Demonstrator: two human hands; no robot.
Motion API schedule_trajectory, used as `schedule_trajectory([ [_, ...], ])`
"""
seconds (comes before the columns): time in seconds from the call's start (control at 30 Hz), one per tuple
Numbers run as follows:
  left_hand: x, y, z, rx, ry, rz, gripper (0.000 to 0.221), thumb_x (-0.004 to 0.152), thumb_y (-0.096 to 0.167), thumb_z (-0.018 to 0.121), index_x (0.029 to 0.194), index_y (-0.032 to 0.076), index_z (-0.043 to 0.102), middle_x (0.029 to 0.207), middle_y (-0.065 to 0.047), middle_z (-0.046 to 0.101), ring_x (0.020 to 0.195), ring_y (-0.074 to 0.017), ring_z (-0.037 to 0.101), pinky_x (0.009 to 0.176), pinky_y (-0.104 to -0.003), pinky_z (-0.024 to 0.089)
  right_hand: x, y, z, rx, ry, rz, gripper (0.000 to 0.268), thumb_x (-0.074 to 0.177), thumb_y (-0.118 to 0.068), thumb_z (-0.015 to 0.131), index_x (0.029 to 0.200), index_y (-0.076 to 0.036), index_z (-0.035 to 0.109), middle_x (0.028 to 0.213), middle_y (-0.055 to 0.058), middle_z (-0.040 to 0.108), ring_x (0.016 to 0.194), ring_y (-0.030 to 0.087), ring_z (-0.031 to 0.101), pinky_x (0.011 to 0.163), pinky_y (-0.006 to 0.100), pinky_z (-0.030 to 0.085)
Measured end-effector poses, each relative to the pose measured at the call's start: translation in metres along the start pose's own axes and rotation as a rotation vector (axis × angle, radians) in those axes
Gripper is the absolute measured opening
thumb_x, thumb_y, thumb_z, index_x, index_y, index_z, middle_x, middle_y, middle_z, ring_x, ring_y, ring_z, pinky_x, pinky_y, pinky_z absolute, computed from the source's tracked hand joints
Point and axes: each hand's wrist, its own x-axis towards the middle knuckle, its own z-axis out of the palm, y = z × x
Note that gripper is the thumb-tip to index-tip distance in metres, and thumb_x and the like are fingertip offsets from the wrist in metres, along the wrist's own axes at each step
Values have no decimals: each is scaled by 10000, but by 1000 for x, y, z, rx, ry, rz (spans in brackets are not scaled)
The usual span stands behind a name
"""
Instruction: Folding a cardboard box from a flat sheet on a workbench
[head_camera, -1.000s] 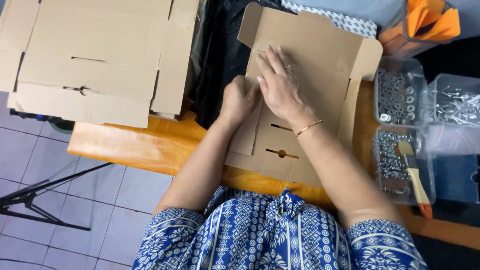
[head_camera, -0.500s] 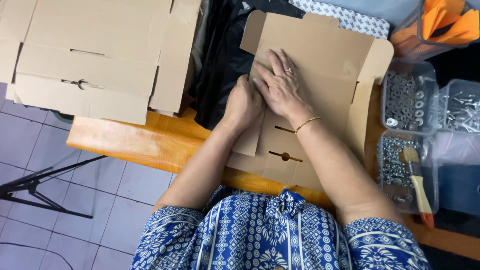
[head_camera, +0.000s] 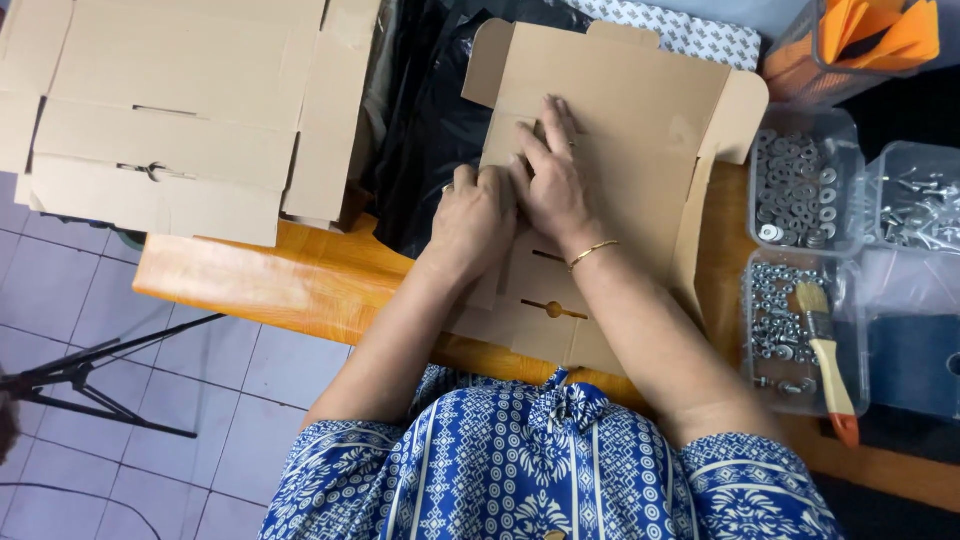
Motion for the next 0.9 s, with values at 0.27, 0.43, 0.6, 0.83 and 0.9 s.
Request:
schedule_trajectory([
  [0.27,33,6,-31,221,68,66,240,968,240,496,991,24,598,999,-238,653,865,-475,642,739,-557,508,-3,-2,11,-93,123,-15,354,967,-228,606,1237,-25,710,1510,308,430,1416,519,400,1186,589,381],
  [0.43,104,-31,15,-18,263,-151,819,915,358,703,1474,-83,298,1497,-300,394,1208,-577,534,1033,-590,443,-4,-3,2,-35,77,-13,349,999,-182,650,1295,-1,690,1534,319,379,1436,539,346,1191,613,370],
  [0.6,120,-37,36,-10,442,-59,595,826,337,730,1296,2,584,1229,-222,678,1087,-446,634,993,-536,437,-4,-7,-1,-49,31,23,435,922,-124,636,1343,-21,668,1502,312,430,1440,499,343,1199,580,354],
  [0.83,90,38,5,129,483,159,322,852,298,618,1031,31,644,1495,-254,375,1152,-458,449,1037,-518,420,2,-14,-10,229,-94,376,669,1020,-321,577,1563,-27,320,1643,185,330,1561,340,213,1239,482,308],
  [0.9,100,32,7,194,404,348,427,958,280,528,1241,-31,600,1225,-173,500,966,-421,479,854,-487,460,7,-15,-15,166,-214,470,891,914,-335,720,1587,6,246,1670,211,251,1567,307,195,1263,423,230],
])
